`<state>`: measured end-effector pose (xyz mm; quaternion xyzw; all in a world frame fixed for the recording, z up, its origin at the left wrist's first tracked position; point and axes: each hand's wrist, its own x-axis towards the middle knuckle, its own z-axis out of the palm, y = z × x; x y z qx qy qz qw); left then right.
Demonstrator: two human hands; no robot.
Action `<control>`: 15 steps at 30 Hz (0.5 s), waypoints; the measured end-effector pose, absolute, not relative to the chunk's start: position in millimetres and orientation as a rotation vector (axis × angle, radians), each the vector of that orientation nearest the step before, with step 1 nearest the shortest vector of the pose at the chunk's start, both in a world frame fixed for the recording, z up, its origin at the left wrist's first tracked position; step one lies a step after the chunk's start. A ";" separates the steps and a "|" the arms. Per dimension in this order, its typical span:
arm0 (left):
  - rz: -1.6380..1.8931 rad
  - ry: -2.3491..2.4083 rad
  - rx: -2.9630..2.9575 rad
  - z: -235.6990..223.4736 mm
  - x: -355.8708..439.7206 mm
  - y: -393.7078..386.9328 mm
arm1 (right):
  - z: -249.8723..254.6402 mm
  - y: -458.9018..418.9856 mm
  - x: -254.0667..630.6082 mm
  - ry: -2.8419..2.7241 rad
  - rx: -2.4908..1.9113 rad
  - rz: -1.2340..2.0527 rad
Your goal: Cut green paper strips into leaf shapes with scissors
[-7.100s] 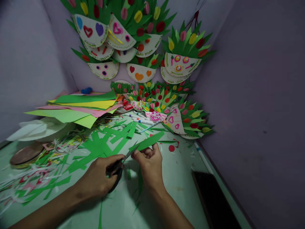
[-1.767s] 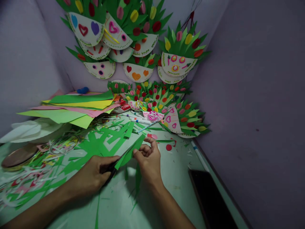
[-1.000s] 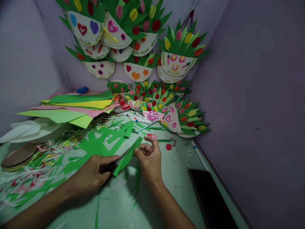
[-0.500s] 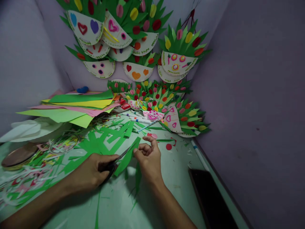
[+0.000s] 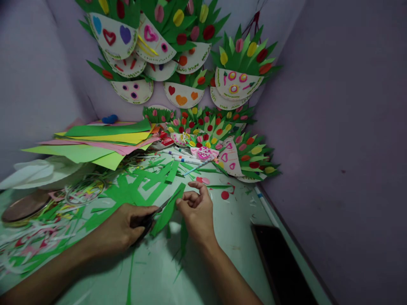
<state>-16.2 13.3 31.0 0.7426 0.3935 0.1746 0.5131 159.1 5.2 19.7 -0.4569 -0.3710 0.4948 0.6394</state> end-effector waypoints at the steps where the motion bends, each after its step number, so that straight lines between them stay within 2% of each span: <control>1: 0.421 0.947 1.771 30.8 -16.1 13.3 | 20.3 5.4 159.3 -0.836 -1.038 1.122; 15: 0.448 0.945 1.750 29.7 -14.7 10.6 | 22.0 6.0 160.5 -0.819 -1.030 1.080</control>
